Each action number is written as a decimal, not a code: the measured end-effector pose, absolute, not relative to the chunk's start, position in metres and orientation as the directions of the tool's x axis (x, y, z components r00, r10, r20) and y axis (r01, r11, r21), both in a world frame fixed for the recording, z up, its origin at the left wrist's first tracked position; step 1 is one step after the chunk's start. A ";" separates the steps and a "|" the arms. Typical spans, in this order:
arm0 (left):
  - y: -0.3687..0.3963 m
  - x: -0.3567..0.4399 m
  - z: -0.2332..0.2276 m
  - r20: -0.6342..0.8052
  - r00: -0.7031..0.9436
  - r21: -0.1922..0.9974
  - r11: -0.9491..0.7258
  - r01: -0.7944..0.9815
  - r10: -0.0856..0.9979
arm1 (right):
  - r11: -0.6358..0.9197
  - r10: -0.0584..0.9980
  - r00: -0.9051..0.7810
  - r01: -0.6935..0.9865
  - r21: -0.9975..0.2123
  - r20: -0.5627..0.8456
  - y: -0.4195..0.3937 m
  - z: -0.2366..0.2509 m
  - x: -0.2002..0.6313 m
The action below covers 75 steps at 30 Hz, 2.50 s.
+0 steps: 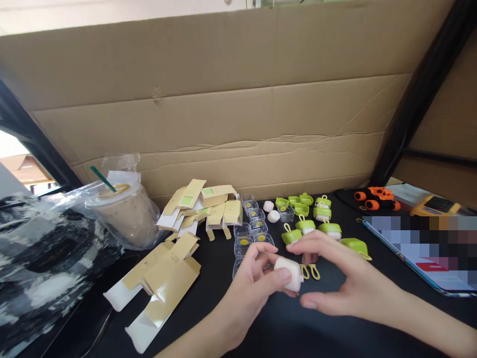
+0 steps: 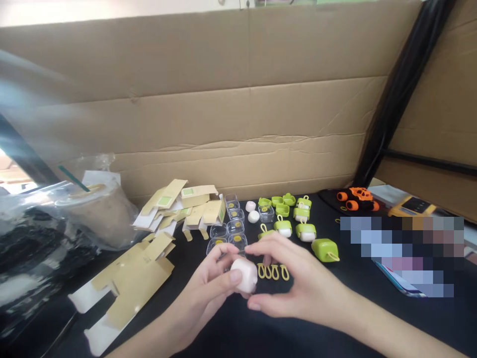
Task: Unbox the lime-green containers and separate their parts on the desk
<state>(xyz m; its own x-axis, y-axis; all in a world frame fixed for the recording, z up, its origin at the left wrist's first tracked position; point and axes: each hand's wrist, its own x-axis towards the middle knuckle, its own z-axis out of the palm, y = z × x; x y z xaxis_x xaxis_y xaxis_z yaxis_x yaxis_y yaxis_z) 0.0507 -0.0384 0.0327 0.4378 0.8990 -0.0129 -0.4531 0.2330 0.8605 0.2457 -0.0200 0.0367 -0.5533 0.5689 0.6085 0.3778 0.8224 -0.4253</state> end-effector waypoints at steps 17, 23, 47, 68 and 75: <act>-0.041 0.051 0.034 -0.167 0.493 0.908 0.328 -0.260 0.854 | 0.669 0.740 -0.595 0.701 -0.248 0.314 0.093 0.031 0.223; -0.040 0.049 0.030 -0.140 0.663 0.912 0.357 -0.204 0.736 | 0.674 0.726 -0.628 0.730 -0.110 0.279 0.095 0.026 0.216; -0.040 0.052 0.009 -0.062 0.768 0.853 0.433 -0.290 0.637 | 0.521 0.823 -0.472 0.405 -0.751 0.316 0.082 0.018 0.257; -0.003 0.066 0.041 -0.030 0.587 0.841 0.338 -0.423 0.809 | 0.644 0.688 -0.473 0.047 -0.763 0.551 0.029 0.033 0.241; -0.006 0.058 0.043 -0.057 0.509 0.958 0.190 -0.214 0.859 | 0.779 0.609 -0.549 0.280 -0.561 0.573 0.017 0.027 0.238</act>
